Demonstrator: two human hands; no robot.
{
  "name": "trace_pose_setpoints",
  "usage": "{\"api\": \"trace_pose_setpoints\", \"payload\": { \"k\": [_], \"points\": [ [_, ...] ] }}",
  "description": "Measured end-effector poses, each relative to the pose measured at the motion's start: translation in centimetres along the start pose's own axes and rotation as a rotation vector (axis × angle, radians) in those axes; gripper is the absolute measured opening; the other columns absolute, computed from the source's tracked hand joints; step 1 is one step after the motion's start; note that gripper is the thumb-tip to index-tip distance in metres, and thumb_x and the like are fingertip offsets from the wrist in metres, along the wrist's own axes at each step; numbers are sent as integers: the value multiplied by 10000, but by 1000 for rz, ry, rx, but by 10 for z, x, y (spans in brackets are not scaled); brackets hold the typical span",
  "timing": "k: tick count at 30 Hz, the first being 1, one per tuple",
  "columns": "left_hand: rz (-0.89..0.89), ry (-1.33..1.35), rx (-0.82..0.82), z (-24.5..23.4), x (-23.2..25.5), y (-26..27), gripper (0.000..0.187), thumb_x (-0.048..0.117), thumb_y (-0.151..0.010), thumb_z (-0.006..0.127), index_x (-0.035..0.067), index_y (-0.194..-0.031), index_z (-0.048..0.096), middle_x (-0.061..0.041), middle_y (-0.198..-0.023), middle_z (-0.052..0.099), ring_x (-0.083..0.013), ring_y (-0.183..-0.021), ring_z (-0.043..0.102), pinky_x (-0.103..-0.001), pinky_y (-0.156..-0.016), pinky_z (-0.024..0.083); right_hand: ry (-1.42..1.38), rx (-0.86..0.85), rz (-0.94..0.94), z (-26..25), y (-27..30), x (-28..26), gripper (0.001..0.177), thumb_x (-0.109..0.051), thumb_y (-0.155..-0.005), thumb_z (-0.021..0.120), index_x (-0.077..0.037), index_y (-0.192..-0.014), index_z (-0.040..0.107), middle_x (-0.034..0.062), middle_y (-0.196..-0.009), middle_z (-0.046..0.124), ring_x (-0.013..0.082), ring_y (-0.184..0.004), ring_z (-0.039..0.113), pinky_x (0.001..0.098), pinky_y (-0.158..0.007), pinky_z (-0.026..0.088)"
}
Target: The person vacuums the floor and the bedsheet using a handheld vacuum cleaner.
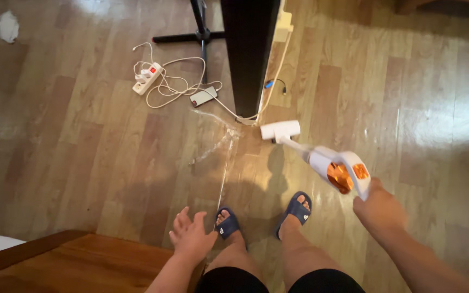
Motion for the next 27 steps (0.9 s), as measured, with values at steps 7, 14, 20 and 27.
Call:
{"api": "trace_pose_setpoints", "payload": {
  "k": [7,14,20,27],
  "points": [
    [53,24,35,12,55,4,670,394,-797,745,290,-1408,490,-116,-1645,143,-390,-1537,90,-680,-1169,193,-85,-5,24,-10,-34,-12,457,-226,-869,596,-61,-1287,512,281,-1094,722,475,-1000,703,580,-860,548],
    [24,-1,17,24,91,9,654,393,-782,754,303,-1380,506,-118,-1654,145,-395,-1534,98,-683,-1165,194,-30,-157,126,-17,-23,38,437,-215,-878,593,-96,-1288,503,244,-1092,737,436,-1016,722,566,-872,564],
    [37,13,-16,44,151,14,686,433,-782,761,295,-1391,478,-112,-1664,151,-395,-1544,87,-676,-1174,184,-59,-104,-12,-23,-71,8,415,-248,-876,626,-77,-1232,496,243,-1077,722,435,-1020,703,557,-871,559],
    [160,93,99,52,222,17,735,418,-783,776,264,-1420,443,-167,-1645,145,-423,-1526,85,-679,-1158,197,-157,26,-151,-61,-151,-52,413,-217,-907,654,-9,-1231,504,277,-1119,704,450,-1053,688,543,-890,544]
  ]
}}
Point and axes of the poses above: each hand's wrist, its own y-axis away from the middle knuckle, its own z-axis out of the palm, x = y × z, the point moved 8 cm from there along -y, towards the middle knuckle
